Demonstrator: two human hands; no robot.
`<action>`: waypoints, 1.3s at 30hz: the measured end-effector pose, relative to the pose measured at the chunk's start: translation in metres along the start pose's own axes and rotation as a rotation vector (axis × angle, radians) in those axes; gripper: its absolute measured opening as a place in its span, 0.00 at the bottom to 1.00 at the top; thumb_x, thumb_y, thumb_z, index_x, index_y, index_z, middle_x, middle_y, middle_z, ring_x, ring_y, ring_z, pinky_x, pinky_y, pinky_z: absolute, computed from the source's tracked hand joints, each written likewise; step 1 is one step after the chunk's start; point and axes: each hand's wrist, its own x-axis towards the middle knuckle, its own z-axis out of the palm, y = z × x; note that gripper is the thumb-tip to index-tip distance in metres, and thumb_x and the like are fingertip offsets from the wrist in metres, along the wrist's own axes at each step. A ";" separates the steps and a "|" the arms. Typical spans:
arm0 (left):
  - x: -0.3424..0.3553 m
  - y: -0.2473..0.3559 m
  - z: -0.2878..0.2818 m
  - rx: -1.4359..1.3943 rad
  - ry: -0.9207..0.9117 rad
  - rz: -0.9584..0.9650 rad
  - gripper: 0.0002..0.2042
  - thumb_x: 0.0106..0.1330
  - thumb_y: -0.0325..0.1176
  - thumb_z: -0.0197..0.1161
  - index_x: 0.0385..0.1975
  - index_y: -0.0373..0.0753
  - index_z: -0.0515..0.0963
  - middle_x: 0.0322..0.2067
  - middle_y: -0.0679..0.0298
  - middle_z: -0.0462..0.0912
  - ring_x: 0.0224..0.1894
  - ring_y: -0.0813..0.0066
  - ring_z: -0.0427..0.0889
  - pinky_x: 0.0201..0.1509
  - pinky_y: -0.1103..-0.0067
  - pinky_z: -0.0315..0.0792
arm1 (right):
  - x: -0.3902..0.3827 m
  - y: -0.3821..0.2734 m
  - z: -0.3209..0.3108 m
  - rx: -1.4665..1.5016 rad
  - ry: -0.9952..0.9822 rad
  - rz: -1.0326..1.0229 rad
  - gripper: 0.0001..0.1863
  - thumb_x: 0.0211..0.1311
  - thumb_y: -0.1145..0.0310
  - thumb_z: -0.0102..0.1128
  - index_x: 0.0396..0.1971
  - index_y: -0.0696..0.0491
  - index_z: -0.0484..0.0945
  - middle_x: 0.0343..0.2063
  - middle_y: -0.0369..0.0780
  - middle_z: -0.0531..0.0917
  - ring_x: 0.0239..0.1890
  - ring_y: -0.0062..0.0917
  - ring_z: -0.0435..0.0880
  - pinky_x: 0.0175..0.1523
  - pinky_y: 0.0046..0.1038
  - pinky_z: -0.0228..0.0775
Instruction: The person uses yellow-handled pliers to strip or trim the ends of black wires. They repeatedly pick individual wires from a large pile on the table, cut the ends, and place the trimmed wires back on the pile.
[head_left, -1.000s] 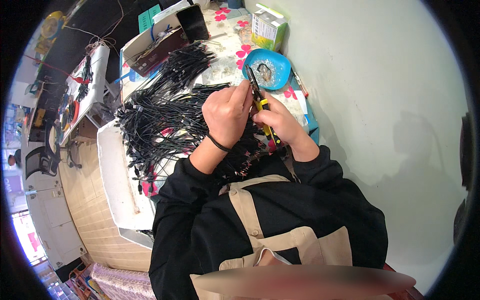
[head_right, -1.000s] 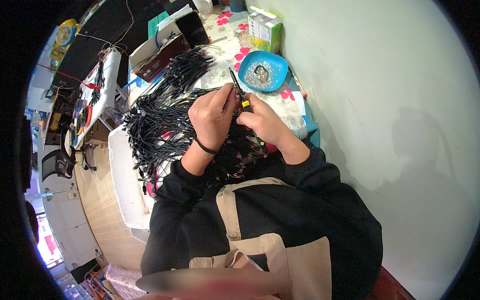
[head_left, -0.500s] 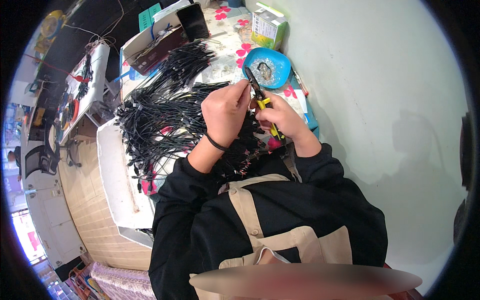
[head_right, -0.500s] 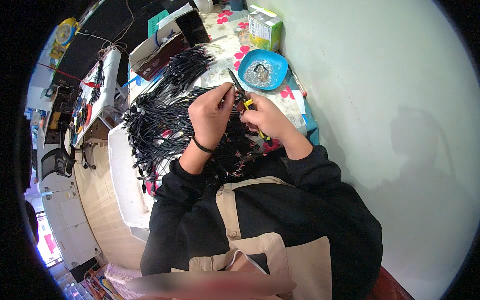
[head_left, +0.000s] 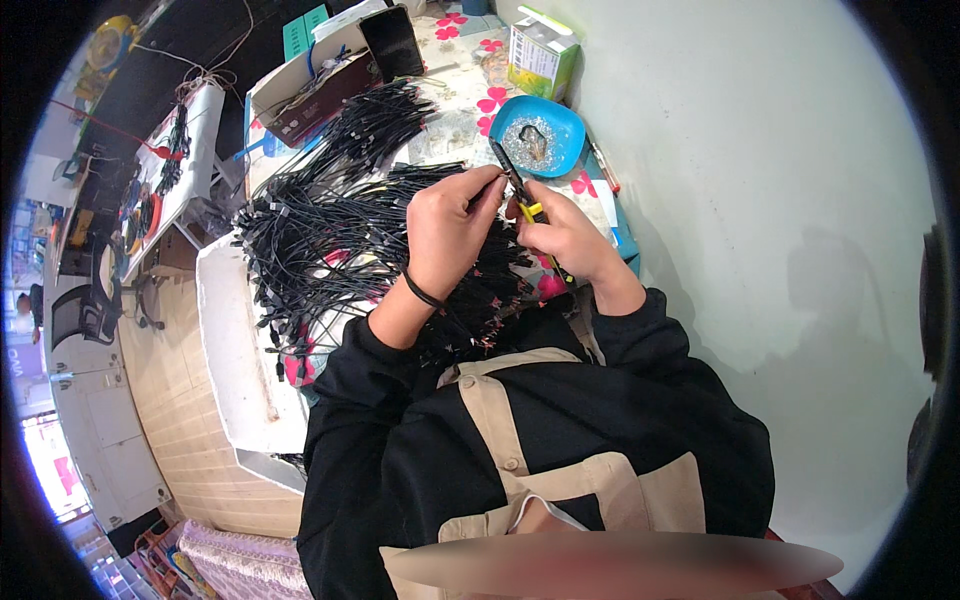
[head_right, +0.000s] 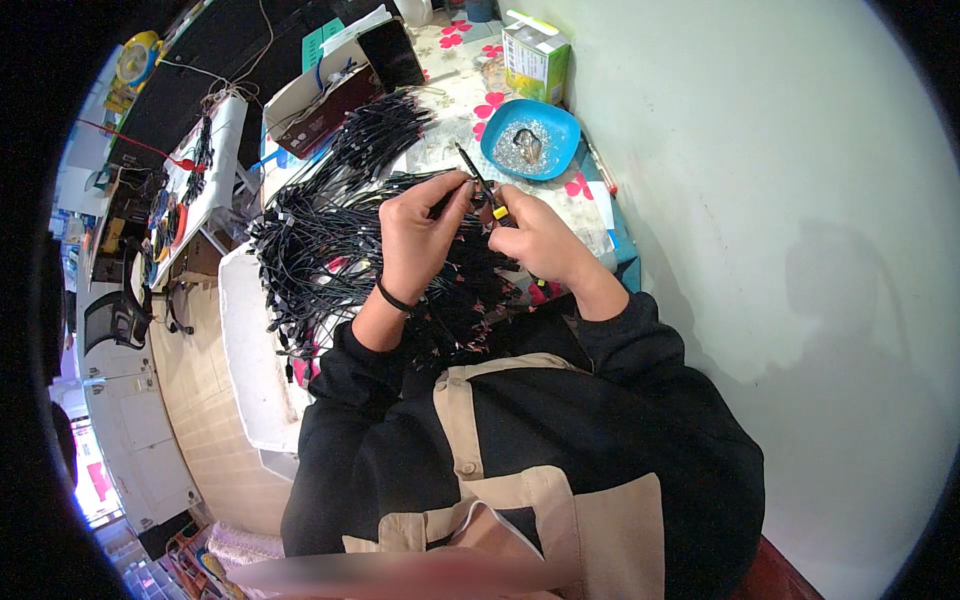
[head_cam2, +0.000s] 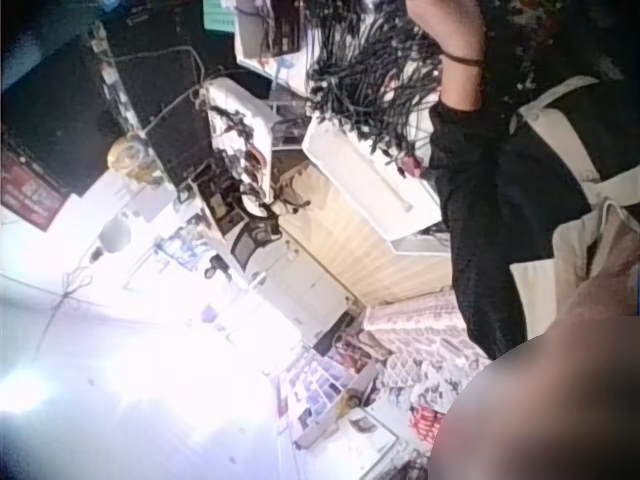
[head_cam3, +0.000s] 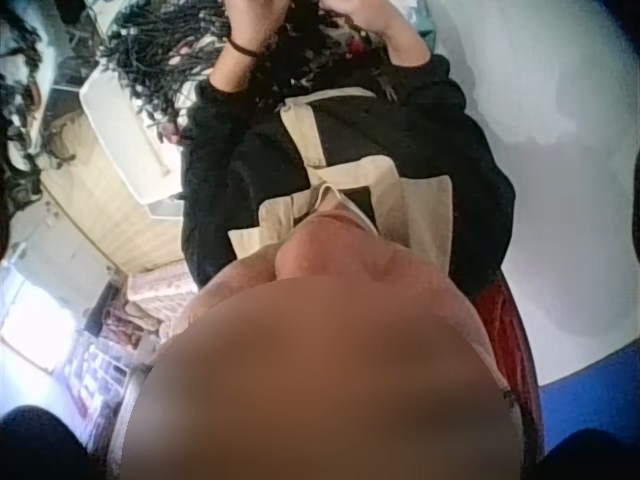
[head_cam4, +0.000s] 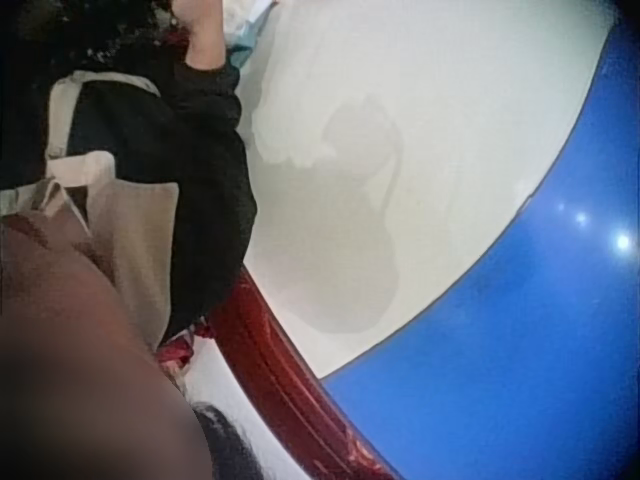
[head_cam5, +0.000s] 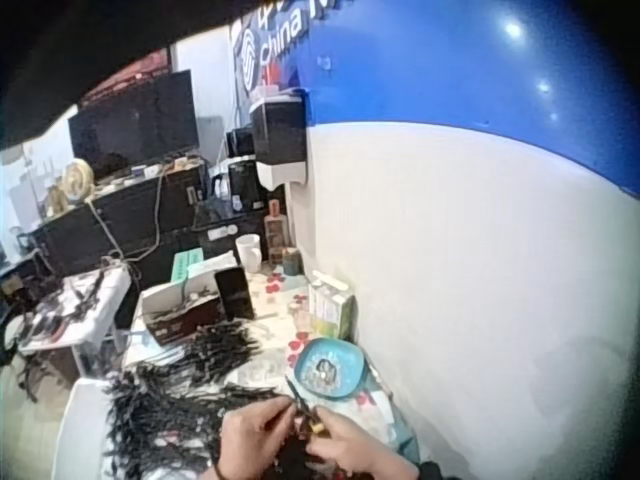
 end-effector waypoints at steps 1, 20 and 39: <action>0.000 0.001 0.000 -0.005 -0.009 -0.014 0.06 0.62 0.30 0.66 0.35 0.37 0.83 0.25 0.53 0.83 0.26 0.58 0.84 0.29 0.73 0.75 | -0.001 0.000 -0.002 0.004 -0.015 0.062 0.16 0.53 0.73 0.54 0.42 0.60 0.71 0.31 0.35 0.75 0.28 0.15 0.72 0.33 0.20 0.65; 0.124 -0.205 0.013 0.878 -0.301 0.159 0.06 0.54 0.30 0.65 0.30 0.45 0.85 0.36 0.62 0.79 0.49 0.57 0.76 0.47 0.64 0.76 | 0.002 0.020 -0.022 0.006 0.119 0.052 0.18 0.51 0.71 0.58 0.44 0.58 0.71 0.25 0.31 0.71 0.25 0.14 0.69 0.30 0.19 0.60; 0.034 -0.037 -0.013 0.084 -0.081 0.054 0.07 0.66 0.28 0.60 0.39 0.33 0.80 0.28 0.49 0.82 0.30 0.52 0.82 0.35 0.69 0.74 | 0.029 0.008 -0.006 0.068 0.056 0.025 0.18 0.57 0.68 0.54 0.46 0.59 0.72 0.28 0.33 0.74 0.29 0.17 0.72 0.37 0.20 0.65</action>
